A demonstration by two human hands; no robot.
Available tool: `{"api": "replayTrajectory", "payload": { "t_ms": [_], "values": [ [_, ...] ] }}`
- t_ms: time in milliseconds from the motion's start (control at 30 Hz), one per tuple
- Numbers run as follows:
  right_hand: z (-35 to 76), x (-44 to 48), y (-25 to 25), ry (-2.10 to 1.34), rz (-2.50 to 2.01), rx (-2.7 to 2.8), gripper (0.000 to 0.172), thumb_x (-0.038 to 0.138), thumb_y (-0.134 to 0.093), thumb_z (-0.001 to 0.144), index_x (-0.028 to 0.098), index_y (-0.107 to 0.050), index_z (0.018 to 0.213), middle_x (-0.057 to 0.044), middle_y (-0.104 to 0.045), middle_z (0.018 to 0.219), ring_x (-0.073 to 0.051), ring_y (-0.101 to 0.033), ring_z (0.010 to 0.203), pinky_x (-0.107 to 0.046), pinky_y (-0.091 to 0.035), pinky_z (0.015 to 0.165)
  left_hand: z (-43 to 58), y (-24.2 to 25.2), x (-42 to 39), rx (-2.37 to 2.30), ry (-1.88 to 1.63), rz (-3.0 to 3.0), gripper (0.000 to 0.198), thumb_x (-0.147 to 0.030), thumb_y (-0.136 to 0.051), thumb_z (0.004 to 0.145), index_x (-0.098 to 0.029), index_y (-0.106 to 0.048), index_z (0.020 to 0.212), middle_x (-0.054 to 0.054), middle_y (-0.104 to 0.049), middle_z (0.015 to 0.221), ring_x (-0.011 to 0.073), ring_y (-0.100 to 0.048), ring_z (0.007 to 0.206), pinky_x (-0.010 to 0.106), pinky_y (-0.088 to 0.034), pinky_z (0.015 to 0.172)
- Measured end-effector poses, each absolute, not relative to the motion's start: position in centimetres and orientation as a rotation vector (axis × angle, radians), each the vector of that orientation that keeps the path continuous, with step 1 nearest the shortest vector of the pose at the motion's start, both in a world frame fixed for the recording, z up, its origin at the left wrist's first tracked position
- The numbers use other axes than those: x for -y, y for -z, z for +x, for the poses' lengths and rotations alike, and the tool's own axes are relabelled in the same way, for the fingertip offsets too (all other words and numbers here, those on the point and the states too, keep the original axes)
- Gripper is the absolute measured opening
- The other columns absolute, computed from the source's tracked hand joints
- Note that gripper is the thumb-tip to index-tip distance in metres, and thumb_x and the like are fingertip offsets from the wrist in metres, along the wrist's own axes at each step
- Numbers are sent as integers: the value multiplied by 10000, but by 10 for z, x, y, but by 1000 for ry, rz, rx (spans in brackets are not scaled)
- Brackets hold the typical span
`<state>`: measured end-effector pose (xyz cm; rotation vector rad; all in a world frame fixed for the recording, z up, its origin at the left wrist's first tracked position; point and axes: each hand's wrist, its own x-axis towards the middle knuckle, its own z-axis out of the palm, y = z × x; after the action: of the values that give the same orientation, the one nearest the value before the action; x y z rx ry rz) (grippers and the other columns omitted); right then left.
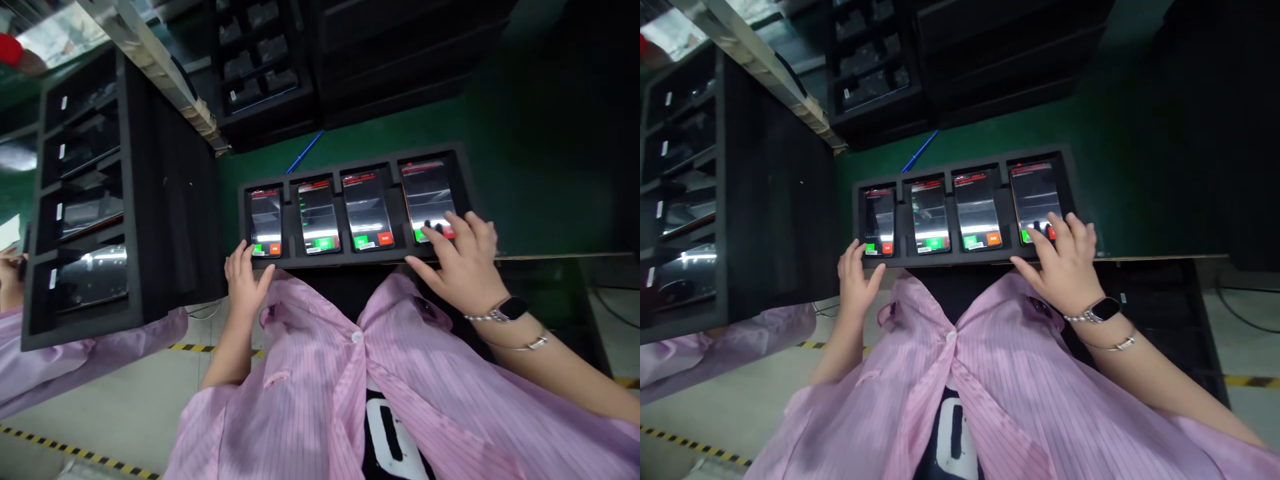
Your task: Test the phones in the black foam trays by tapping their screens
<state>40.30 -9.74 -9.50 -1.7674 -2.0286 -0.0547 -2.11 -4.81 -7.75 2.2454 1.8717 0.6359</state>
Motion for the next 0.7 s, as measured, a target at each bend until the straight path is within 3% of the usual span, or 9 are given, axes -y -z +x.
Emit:
{"api": "replayTrajectory", "payload": {
  "t_ms": [133,333,533,700],
  "values": [
    [409,102,96,-27,-1754,1999,603,556,-599,979,242,-552,1491,-212,-444,1599,-508,-345,1516,-775,-292,1195,-24,82,53,-1896,-572,2179,566,-599,-519,1018,-184,-607,1393,209,-441,1626,372,-457,1497,562,-403,1215],
    [384,88,89,-69,-1587,2069,629,558,-573,994,211,-499,1514,-193,-565,1499,-441,-442,1472,-731,-300,1214,2,66,49,-1889,-599,2333,574,-570,-600,990,-187,-593,1417,200,-483,1581,390,-343,1544,585,-316,1262],
    [354,76,92,-164,-1452,2184,566,512,-581,1001,205,-531,1474,-169,-593,1490,-396,-464,1473,-694,-259,1258,53,61,33,-1588,-492,2505,524,-613,-586,991,-256,-650,1369,136,-515,1582,386,-346,1545,606,-217,1293],
    [351,77,100,-155,-1421,2196,554,476,-622,985,210,-547,1464,-148,-602,1491,-366,-485,1463,-646,-310,1261,70,71,22,-1631,-471,2478,531,-582,-591,992,-231,-649,1387,140,-538,1569,400,-332,1558,603,-206,1301]
  ]
}}
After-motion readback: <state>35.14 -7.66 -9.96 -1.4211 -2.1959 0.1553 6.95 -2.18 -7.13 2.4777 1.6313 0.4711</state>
